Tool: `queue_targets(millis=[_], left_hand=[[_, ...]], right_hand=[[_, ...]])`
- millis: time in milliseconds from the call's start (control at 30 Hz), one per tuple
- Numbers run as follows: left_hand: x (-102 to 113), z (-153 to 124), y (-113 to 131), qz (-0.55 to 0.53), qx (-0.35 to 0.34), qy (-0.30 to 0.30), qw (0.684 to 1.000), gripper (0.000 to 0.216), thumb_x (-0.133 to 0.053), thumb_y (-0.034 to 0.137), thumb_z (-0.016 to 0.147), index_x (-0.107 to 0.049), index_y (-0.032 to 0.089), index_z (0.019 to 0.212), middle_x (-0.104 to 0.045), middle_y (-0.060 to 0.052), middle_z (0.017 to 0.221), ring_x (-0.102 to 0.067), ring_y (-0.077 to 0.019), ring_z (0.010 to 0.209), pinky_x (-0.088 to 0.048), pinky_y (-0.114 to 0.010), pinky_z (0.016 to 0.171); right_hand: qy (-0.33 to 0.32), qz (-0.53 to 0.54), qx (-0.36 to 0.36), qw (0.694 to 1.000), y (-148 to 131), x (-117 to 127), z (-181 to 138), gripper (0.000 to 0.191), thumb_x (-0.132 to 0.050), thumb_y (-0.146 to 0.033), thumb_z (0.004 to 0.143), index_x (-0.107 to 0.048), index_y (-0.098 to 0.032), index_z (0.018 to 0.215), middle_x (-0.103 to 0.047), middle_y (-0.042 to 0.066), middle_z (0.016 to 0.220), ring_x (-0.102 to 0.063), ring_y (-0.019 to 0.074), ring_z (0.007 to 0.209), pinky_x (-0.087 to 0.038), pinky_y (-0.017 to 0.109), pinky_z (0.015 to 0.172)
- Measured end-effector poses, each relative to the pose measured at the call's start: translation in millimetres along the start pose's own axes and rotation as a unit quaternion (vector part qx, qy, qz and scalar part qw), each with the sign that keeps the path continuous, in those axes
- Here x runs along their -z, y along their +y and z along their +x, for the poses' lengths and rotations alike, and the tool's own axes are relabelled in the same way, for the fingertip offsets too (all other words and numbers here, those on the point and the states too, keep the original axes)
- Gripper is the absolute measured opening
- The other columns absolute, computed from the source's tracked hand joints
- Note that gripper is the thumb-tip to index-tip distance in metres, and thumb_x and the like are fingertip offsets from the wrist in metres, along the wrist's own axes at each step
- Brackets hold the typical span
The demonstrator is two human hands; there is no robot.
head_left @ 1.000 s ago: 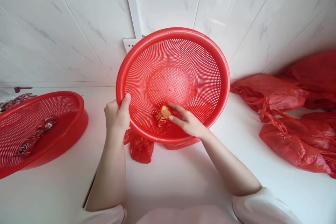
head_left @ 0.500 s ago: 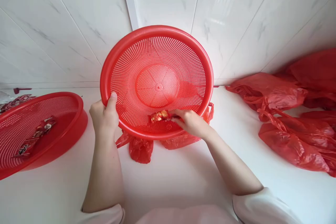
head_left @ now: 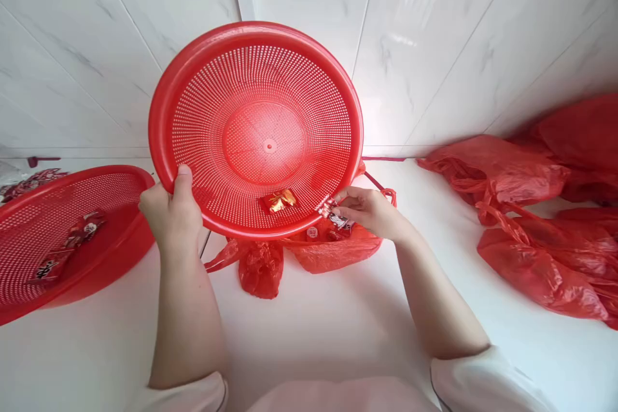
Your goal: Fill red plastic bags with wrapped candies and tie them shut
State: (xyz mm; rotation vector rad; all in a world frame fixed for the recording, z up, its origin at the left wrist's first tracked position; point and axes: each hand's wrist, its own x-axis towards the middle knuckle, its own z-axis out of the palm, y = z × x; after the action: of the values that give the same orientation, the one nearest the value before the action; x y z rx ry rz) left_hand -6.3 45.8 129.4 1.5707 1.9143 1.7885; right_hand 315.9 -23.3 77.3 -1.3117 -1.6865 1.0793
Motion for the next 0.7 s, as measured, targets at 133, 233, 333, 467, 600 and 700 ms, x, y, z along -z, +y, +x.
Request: queue_targets(millis=[133, 233, 333, 467, 600, 700], left_hand=[[2.3, 0.9, -0.9, -0.011, -0.001, 0.012, 1.000, 0.035, -0.059, 0.035, 0.081, -0.047, 0.017, 0.054, -0.041, 0.003, 0.047, -0.039, -0.0106, 0.048, -0.030, -0.027, 0.048], [2.3, 0.9, -0.3, -0.007, -0.007, 0.008, 1.000, 0.033, -0.059, 0.035, 0.081, -0.050, 0.016, 0.056, -0.043, 0.003, 0.049, -0.041, -0.0113, 0.050, -0.031, -0.027, 0.048], [-0.1, -1.2, 1.3, -0.001, -0.016, 0.002, 1.000, 0.034, -0.059, 0.036, 0.082, -0.049, 0.016, 0.055, -0.042, 0.003, 0.048, -0.040, -0.0114, 0.050, -0.030, -0.027, 0.048], [-5.1, -11.9, 10.3, 0.013, -0.037, -0.026, 0.999, 0.039, -0.056, 0.038, 0.085, -0.044, 0.017, 0.053, -0.037, 0.004, 0.046, -0.037, -0.0108, 0.048, -0.029, -0.027, 0.049], [-9.2, -27.9, 23.7, 0.017, -0.048, -0.078, 0.996, 0.043, -0.052, 0.044, 0.087, -0.040, 0.019, 0.054, -0.038, 0.003, 0.049, -0.038, -0.0115, 0.049, -0.028, -0.027, 0.048], [-10.3, -37.3, 31.2, -0.005, -0.031, -0.132, 0.991, 0.045, -0.050, 0.049, 0.088, -0.039, 0.019, 0.056, -0.040, 0.002, 0.050, -0.041, -0.0124, 0.050, -0.030, -0.027, 0.048]], right_hand=[[-0.029, -0.221, -0.024, 0.975, 12.5, 11.0, 0.8, 0.022, -0.047, -0.024, 0.091, -0.067, -0.024, 0.102, -0.071, 0.003, 0.098, -0.066, 0.0189, 0.087, -0.050, 0.032, 0.077], [-0.074, -0.300, -0.078, 0.948, 21.1, 10.0, 3.5, 0.020, -0.050, -0.017, 0.086, -0.070, -0.021, 0.088, -0.071, 0.005, 0.085, -0.064, 0.0195, 0.074, -0.046, 0.030, 0.065], [-0.089, -0.295, -0.072, 0.949, 18.2, 5.9, 3.2, 0.019, -0.051, -0.017, 0.086, -0.070, -0.020, 0.083, -0.072, 0.005, 0.087, -0.064, 0.0194, 0.075, -0.045, 0.029, 0.063], [-0.082, -0.231, -0.007, 0.970, 2.3, -3.4, -0.4, 0.026, -0.041, -0.028, 0.096, -0.066, -0.021, 0.093, -0.069, 0.002, 0.074, -0.064, 0.0153, 0.066, -0.046, 0.027, 0.063], [0.004, -0.270, 0.109, 0.957, -4.4, -21.8, 1.9, 0.023, -0.053, -0.033, 0.093, -0.063, -0.021, 0.110, -0.070, 0.007, 0.097, -0.066, 0.0206, 0.088, -0.049, 0.032, 0.077], [0.029, -0.339, 0.172, 0.924, -0.9, -34.1, 7.1, 0.037, -0.058, -0.031, 0.090, -0.056, -0.022, 0.126, -0.060, 0.011, 0.128, -0.055, 0.0269, 0.118, -0.045, 0.041, 0.095]])
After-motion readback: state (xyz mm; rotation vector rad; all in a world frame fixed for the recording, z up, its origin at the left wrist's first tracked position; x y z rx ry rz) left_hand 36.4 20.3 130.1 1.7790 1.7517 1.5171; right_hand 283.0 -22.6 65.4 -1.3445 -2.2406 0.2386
